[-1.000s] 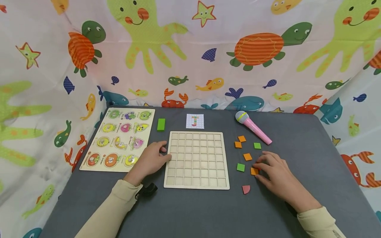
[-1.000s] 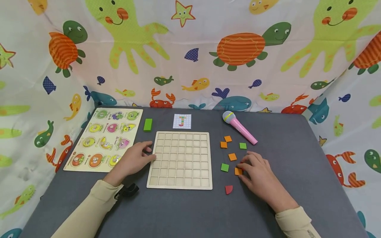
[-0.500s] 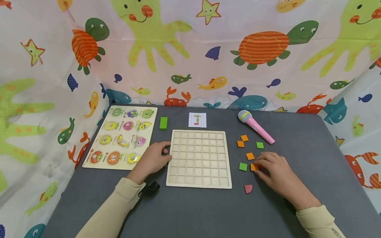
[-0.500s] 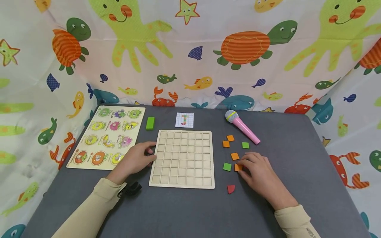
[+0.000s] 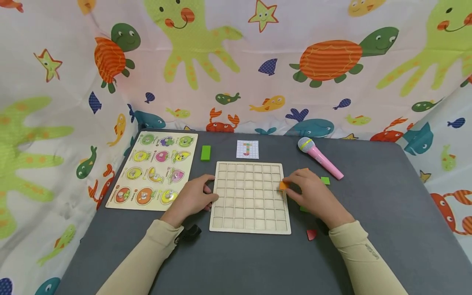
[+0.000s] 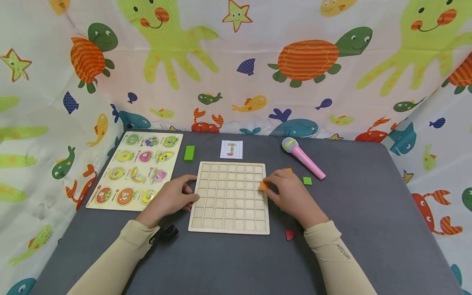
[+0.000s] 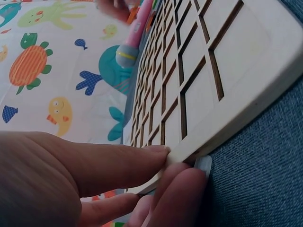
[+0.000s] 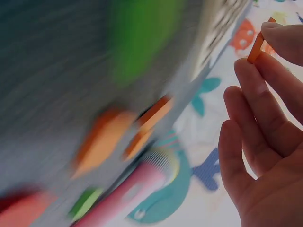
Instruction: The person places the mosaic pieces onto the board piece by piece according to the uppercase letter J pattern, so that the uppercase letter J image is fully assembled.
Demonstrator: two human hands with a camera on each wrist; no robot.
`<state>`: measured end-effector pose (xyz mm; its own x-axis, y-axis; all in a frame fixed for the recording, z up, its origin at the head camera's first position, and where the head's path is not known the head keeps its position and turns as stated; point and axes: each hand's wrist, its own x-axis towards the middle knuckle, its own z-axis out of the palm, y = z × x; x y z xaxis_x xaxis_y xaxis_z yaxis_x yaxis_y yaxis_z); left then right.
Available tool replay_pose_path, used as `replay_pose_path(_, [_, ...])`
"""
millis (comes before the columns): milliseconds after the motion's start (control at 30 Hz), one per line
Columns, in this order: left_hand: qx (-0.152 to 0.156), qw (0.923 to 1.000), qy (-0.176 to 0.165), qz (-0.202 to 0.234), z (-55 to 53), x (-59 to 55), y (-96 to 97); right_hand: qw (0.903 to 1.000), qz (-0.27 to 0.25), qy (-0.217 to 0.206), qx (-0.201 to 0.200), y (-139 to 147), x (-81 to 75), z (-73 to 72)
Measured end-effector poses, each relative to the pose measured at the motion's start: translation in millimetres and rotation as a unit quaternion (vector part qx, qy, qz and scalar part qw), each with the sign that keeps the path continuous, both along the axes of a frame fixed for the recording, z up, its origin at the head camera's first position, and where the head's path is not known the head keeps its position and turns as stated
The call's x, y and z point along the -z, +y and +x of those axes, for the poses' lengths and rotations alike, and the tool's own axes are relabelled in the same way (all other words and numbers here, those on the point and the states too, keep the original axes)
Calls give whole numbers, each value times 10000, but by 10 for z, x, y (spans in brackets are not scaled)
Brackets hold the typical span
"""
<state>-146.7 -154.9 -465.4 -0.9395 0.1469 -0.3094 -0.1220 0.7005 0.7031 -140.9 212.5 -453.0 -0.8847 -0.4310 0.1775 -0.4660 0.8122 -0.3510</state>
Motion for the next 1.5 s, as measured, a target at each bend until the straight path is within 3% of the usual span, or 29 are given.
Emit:
replay_pose_path(167, [-86, 9997, -118, 188, -1, -9, -34, 9997, -63, -185, -154, -428, -75, -233])
replay_pose_path(367, [-79, 9992, -176, 347, 4, 12, -66, 9990, -78, -380, -222, -878, -105, -404])
replay_pose_path(633, [-39, 9993, -124, 342, -26, 32, -25, 9974, -89, -716, -30, -1113, -44, -574])
replay_pose_path(1033, [-139, 9985, -252, 472, -36, 40, -68, 9946, -72, -1003, 262, -1286, 61, -568])
replay_pose_path(1267, [-239, 9985, -307, 388, -27, 40, -81, 9967, 80, -800, 141, -1343, 47, -575])
replay_pose_path(1500, [-158, 9985, -289, 428, -53, 53, -70, 9956, 124, -911, 193, -1331, 59, -601])
